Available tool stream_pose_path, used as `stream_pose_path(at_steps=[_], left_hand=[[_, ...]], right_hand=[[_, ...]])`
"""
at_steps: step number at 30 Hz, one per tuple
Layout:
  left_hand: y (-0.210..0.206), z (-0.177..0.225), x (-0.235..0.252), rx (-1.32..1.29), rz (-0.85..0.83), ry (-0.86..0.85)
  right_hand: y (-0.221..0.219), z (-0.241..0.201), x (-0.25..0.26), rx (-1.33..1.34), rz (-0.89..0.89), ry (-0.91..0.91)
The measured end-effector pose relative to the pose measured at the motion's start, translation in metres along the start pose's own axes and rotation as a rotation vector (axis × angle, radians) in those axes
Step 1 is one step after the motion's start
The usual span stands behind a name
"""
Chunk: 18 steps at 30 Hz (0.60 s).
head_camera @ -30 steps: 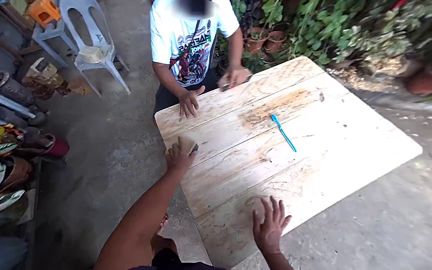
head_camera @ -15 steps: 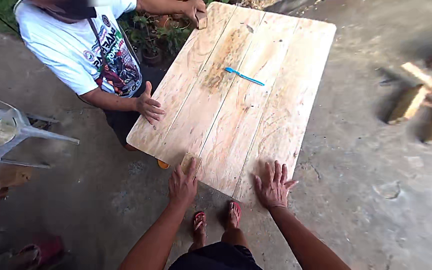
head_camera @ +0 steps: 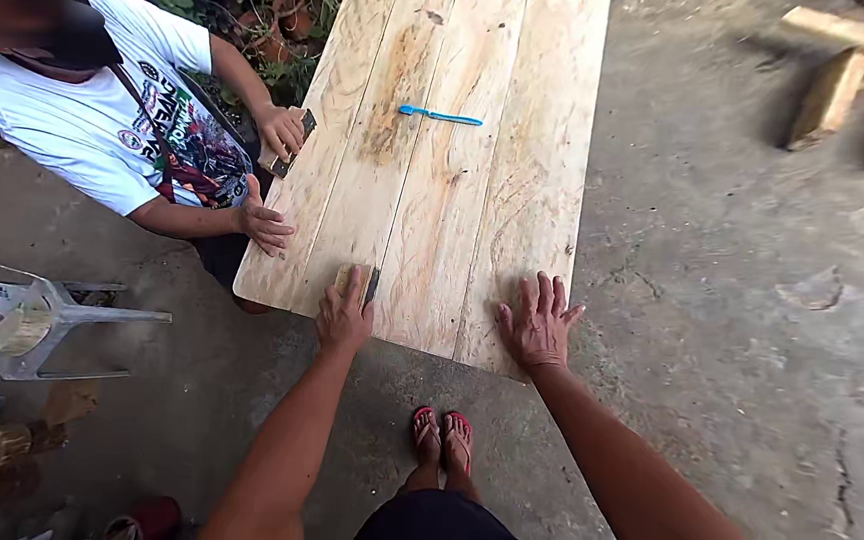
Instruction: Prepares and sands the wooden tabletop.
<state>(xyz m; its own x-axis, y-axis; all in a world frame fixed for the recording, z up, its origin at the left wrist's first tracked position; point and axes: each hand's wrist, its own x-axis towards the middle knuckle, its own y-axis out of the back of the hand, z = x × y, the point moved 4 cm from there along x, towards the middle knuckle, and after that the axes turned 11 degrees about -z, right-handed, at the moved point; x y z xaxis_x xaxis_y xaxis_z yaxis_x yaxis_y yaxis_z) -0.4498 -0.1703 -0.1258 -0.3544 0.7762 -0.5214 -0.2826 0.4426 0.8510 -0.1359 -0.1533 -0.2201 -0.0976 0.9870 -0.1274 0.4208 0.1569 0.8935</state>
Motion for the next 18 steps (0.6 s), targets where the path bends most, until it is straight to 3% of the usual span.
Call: stream_pose_path(at_steps=[4, 8, 10, 15, 18], left_hand=[[0.001, -0.002, 0.014, -0.011, 0.043, -0.002], [-0.031, -0.043, -0.04, -0.005, 0.098, -0.056], [-0.025, -0.036, -0.039, 0.008, 0.074, -0.011], [0.011, 0.01, 0.023, -0.026, 0.044, 0.109], [-0.013, -0.012, 0.002, 0.006, 0.058, 0.002]], right_hand=[[-0.001, 0.002, -0.003, 0.025, 0.03, -0.002], [0.0, -0.001, 0.002, 0.017, -0.027, -0.032], [-0.001, -0.003, 0.004, 0.007, -0.044, -0.033], [0.001, -0.003, 0.004, 0.019, -0.008, -0.03], [-0.003, 0.002, -0.008, -0.007, 0.025, -0.117]])
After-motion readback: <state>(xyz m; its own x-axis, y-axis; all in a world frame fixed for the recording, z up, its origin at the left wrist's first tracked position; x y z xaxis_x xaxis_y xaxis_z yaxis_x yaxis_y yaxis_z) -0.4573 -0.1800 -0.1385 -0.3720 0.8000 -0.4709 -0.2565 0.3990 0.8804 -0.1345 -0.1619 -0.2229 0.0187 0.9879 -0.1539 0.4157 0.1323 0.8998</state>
